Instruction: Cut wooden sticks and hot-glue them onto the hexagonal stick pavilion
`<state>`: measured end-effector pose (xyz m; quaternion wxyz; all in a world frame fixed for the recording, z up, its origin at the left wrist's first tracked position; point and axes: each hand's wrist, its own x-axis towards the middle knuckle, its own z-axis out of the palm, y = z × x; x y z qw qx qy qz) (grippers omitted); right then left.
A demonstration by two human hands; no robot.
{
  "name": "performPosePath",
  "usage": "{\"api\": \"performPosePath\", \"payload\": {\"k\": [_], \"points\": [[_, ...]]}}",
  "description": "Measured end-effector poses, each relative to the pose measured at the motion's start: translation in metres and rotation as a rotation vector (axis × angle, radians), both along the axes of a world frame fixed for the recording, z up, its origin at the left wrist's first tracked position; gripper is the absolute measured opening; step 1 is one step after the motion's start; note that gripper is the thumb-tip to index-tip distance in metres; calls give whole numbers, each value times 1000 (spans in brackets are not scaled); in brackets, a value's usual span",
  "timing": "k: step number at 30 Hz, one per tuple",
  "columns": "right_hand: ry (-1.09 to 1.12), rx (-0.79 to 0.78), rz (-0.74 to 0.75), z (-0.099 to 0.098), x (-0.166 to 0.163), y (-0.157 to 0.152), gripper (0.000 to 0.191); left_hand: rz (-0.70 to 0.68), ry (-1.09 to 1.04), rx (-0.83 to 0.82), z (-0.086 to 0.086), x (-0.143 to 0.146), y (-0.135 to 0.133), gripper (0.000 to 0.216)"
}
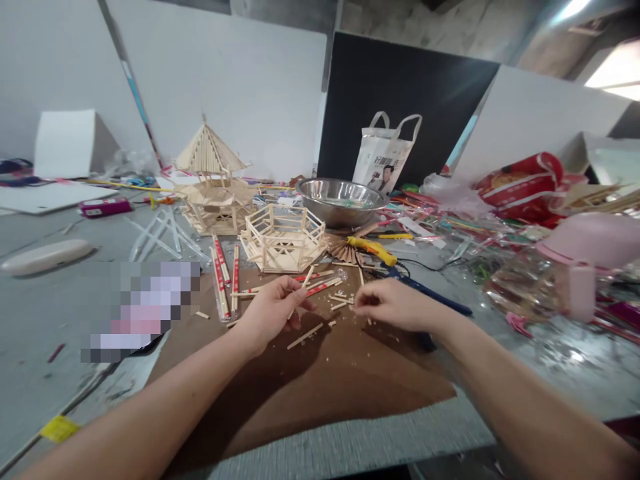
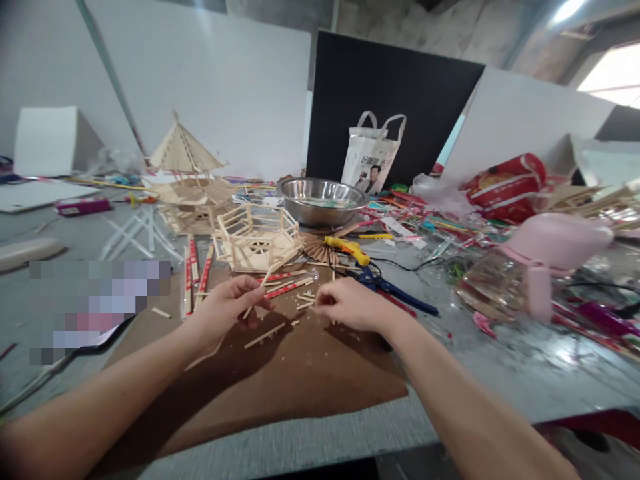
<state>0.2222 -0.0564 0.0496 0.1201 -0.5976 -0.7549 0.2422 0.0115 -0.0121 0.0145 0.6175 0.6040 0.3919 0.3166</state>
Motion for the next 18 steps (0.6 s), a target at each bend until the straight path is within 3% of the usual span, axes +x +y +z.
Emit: {"api": "performPosePath", "payload": {"k": [3, 7, 12, 18], "points": [[590, 68, -317, -6, -24, 15, 17, 5, -34, -4, 1, 1, -2, 21], [1089, -92, -456, -19, -54, 23, 16, 3, -34, -7, 2, 3, -5, 21], [1352, -178, -507, -27, -64, 21, 18, -7, -32, -17, 1, 4, -5, 22], [1377, -173, -498, -31, -65, 19, 18, -15, 49, 25, 3, 6, -7, 22]]}}
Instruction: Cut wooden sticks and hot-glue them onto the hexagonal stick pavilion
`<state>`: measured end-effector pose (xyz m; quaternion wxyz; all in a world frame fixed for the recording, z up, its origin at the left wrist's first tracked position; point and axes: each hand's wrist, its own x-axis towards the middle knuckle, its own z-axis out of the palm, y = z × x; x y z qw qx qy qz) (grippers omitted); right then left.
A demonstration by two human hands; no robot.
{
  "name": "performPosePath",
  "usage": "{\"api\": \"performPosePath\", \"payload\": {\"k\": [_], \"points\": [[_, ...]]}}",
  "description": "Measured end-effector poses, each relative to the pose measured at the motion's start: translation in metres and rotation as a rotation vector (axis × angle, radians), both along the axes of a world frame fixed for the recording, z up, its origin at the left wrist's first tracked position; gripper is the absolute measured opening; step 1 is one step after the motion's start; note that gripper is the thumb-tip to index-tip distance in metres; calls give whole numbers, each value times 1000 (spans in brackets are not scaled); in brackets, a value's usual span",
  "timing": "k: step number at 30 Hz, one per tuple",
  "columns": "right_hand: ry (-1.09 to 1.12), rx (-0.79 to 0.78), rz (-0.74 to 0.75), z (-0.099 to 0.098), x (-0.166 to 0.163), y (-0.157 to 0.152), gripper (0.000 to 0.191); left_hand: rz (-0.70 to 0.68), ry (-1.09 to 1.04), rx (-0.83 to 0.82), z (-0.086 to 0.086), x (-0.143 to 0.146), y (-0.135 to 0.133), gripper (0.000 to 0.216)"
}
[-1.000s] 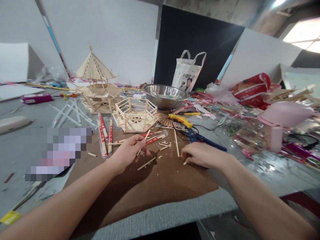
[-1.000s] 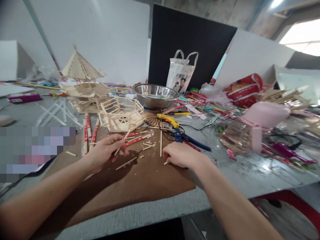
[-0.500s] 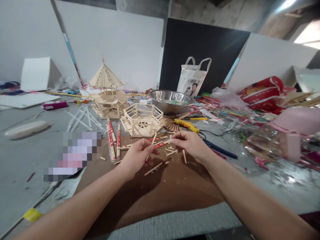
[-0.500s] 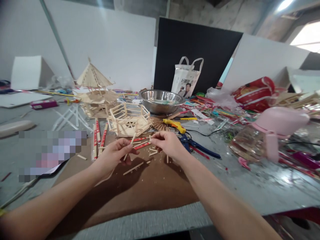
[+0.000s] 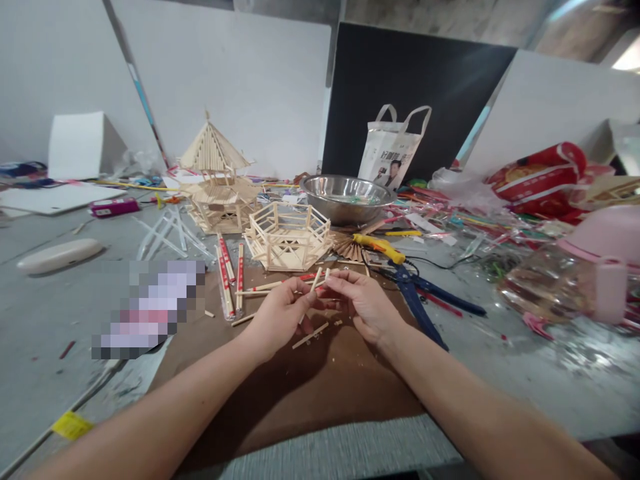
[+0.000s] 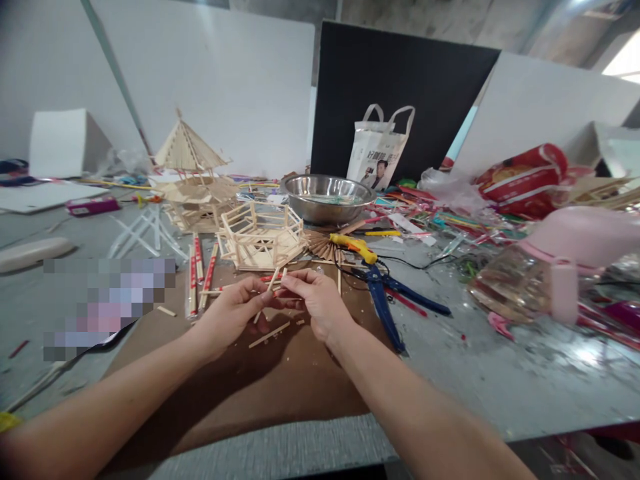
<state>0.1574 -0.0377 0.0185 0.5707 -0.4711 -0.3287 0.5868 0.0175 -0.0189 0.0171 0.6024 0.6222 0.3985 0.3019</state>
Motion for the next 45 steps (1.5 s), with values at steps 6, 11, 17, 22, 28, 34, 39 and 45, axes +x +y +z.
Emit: {"api": "performPosePath", "payload": {"k": [6, 11, 17, 22, 28, 34, 39, 45], "points": [[-19, -20, -1, 2, -3, -2, 17, -7, 36, 11, 0, 2, -1, 22], [-12, -17, -9, 2, -5, -2, 16, -14, 39, 27, -1, 2, -1, 22], [-70, 12, -15, 3, -2, 0, 17, -19, 25, 23, -1, 1, 0, 21], [-586, 119, -65, 17, 35, 3, 19, 48, -23, 63, -1, -6, 7, 22], [-1350, 132, 486, 22, 62, -1, 18, 117, 1, 52, -2, -11, 17, 23], [-1581, 136, 439, 16, 64, 2, 25, 100, 55, 63, -1, -11, 16, 23], [-1707, 163, 145, 15, 68, 6, 23, 110, -4, 44, 0, -12, 18, 24], [-1817, 172, 261, -2, 59, 15, 20, 92, -16, 31, -3, -12, 17, 23]]}}
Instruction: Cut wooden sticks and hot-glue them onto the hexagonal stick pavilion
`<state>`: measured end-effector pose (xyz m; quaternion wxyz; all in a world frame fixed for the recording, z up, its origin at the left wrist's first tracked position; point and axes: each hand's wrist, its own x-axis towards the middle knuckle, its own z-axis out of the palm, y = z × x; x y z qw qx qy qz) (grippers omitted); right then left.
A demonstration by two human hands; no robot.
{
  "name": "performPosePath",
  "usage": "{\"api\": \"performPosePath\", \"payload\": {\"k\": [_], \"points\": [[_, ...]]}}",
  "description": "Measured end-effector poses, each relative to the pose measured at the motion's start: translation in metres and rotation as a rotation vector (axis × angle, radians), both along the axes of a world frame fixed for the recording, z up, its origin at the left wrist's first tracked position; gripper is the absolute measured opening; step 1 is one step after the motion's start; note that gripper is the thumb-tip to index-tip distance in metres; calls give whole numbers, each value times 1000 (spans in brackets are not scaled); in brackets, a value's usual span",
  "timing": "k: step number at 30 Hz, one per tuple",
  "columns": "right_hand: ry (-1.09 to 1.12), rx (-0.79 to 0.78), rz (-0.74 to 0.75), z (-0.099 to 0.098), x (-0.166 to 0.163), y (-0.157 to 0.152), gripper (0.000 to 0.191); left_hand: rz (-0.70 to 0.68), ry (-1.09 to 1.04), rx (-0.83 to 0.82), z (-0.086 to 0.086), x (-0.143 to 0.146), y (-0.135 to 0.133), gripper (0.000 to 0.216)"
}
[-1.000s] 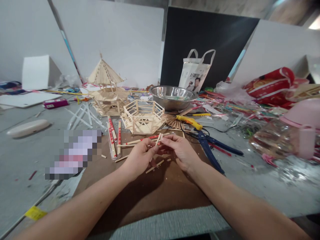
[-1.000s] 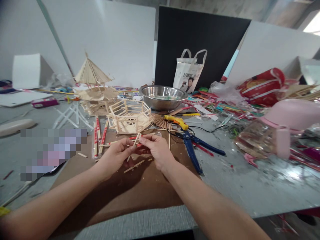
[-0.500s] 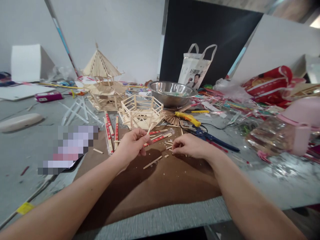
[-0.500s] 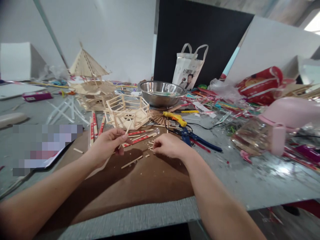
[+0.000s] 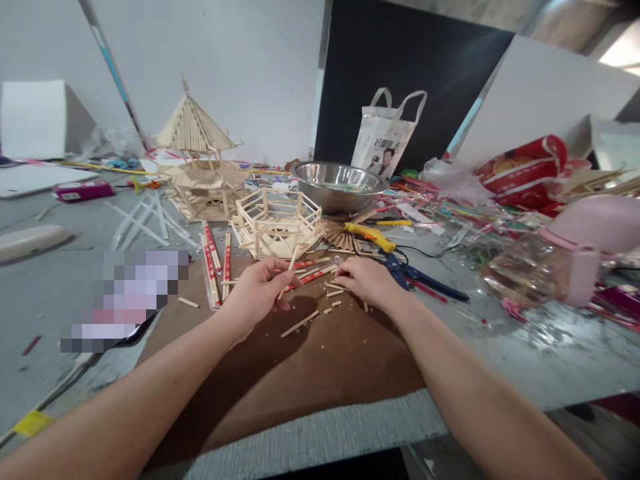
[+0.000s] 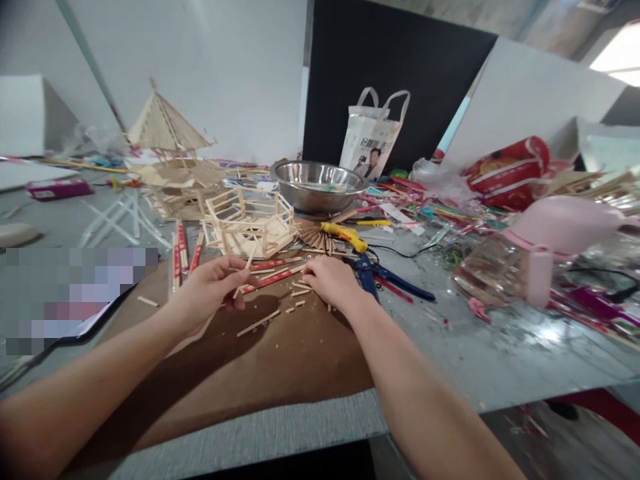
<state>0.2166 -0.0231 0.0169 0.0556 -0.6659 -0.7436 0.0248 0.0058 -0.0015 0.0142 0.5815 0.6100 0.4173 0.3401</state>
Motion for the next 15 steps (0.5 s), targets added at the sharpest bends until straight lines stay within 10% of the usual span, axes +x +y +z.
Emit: {"api": "performPosePath", "payload": {"k": [10, 15], "points": [[-174, -58, 73, 0, -8, 1, 14, 37, 68, 64, -2, 2, -1, 24], [107, 9, 6, 4, -4, -1, 17, 16, 77, 66, -2, 4, -2, 23]]}}
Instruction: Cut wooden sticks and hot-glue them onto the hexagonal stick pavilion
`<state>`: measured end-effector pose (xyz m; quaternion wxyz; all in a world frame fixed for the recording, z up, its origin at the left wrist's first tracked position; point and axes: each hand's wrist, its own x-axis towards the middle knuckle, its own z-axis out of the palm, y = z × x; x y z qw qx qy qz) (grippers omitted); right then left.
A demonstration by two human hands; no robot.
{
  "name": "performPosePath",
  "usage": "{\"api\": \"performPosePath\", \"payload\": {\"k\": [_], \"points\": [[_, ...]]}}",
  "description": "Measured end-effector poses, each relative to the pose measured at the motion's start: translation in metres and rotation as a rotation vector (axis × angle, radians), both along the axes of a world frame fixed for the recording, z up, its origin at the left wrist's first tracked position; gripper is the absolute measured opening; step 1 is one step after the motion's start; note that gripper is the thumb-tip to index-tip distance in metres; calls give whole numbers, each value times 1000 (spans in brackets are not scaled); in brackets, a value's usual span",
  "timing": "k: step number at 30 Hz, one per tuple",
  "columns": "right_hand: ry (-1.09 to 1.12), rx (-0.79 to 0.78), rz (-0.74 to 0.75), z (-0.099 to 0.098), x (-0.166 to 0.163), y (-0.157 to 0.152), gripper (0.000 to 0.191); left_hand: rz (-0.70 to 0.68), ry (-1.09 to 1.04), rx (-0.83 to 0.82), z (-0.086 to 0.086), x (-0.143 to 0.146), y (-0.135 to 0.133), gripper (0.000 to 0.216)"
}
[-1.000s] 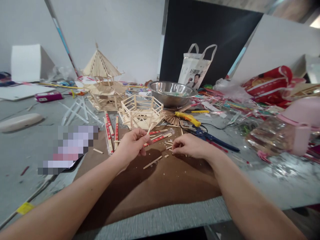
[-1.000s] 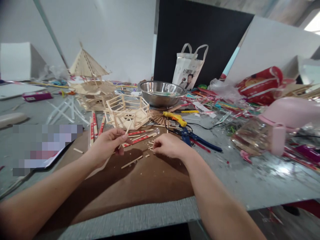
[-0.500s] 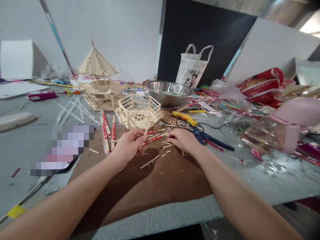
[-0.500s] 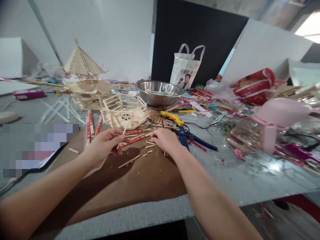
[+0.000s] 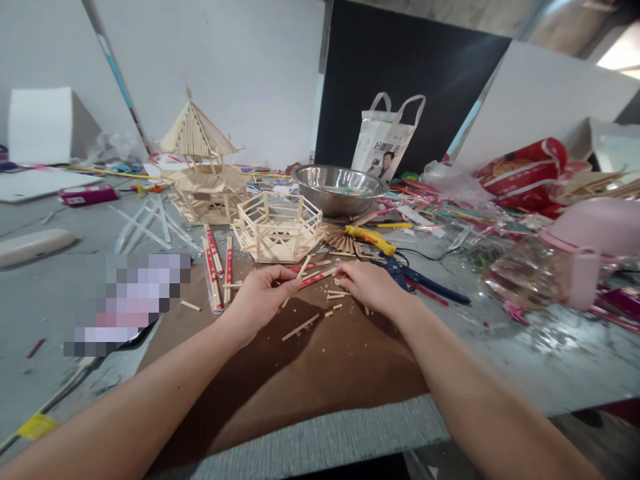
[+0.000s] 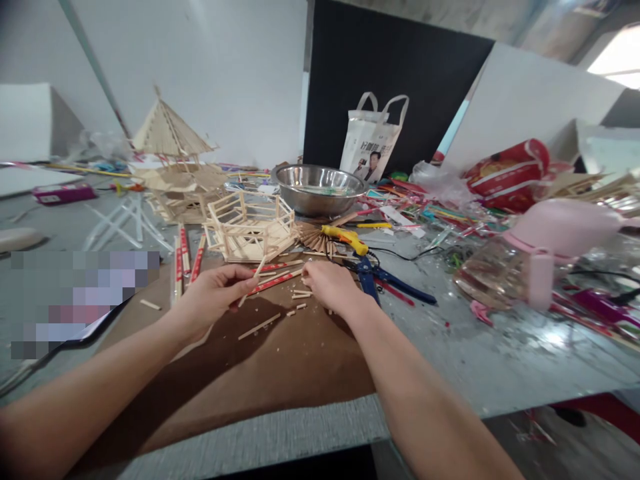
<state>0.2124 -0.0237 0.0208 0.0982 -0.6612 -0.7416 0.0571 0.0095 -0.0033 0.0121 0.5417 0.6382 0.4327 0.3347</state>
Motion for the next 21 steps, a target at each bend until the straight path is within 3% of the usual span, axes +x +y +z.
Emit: {"api": "performPosePath", "payload": {"k": [3, 6, 8, 13, 21], "points": [[513, 70, -122, 3, 0, -1, 20, -15, -39, -31, 1, 2, -3, 22], [1049, -13, -261, 3, -10, -4, 17, -62, -83, -66, 1, 5, -8, 21], [1292, -78, -264, 2, -20, -7, 17, -87, -86, -95, 2, 7, -12, 20], [1550, -181, -239, -1, -42, -15, 20, -92, -38, -123, 5, 11, -17, 17], [1675, -255, -245, -1, -49, -19, 18, -105, -43, -104, 2, 11, -17, 20]]}}
